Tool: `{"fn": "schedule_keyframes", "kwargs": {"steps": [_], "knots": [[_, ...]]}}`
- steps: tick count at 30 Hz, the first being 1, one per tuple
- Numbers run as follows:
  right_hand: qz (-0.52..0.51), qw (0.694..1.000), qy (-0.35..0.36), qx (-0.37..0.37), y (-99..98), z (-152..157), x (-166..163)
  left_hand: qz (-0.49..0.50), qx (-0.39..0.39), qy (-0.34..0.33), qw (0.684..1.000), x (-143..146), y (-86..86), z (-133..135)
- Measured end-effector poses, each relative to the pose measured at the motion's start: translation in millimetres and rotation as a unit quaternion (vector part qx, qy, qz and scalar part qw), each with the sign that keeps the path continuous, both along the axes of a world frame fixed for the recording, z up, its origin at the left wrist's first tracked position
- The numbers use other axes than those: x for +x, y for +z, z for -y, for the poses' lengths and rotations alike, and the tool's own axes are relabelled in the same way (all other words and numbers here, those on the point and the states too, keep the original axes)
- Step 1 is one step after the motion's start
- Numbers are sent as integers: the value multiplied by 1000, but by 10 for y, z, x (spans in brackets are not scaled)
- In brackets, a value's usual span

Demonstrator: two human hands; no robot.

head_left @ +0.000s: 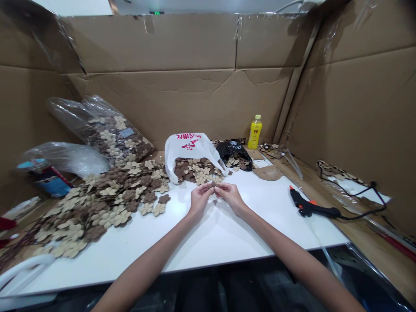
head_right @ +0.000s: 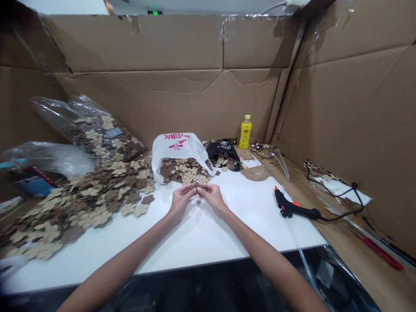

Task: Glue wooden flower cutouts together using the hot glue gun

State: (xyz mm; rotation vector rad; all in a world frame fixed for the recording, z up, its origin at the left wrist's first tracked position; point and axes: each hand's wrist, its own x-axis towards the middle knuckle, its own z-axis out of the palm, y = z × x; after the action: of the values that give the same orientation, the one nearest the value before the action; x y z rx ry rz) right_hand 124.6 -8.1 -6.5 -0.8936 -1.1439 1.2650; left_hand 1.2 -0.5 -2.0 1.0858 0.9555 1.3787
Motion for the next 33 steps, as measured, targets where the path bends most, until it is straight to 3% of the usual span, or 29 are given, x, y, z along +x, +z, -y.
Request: {"fn": "schedule_keyframes", "kwargs": {"steps": [11,17,25,29,33], "knots": [[-61,997,-15,-34,-37,-9,-8,-27,45,-7,999,9,-20,2],[-55,998,22,-17,-33,0,-9,-22,42,5,999,28,-11,20],[-45,998,-35,-27,21,19,-11,-46,36,-10,998,21,-14,25],[6,997,-71,11,12,-38,30,-79,36,-30,996,13,8,37],[133,983,-111,64,50,-118,115,-156,64,-27,985,-1,13,71]]}}
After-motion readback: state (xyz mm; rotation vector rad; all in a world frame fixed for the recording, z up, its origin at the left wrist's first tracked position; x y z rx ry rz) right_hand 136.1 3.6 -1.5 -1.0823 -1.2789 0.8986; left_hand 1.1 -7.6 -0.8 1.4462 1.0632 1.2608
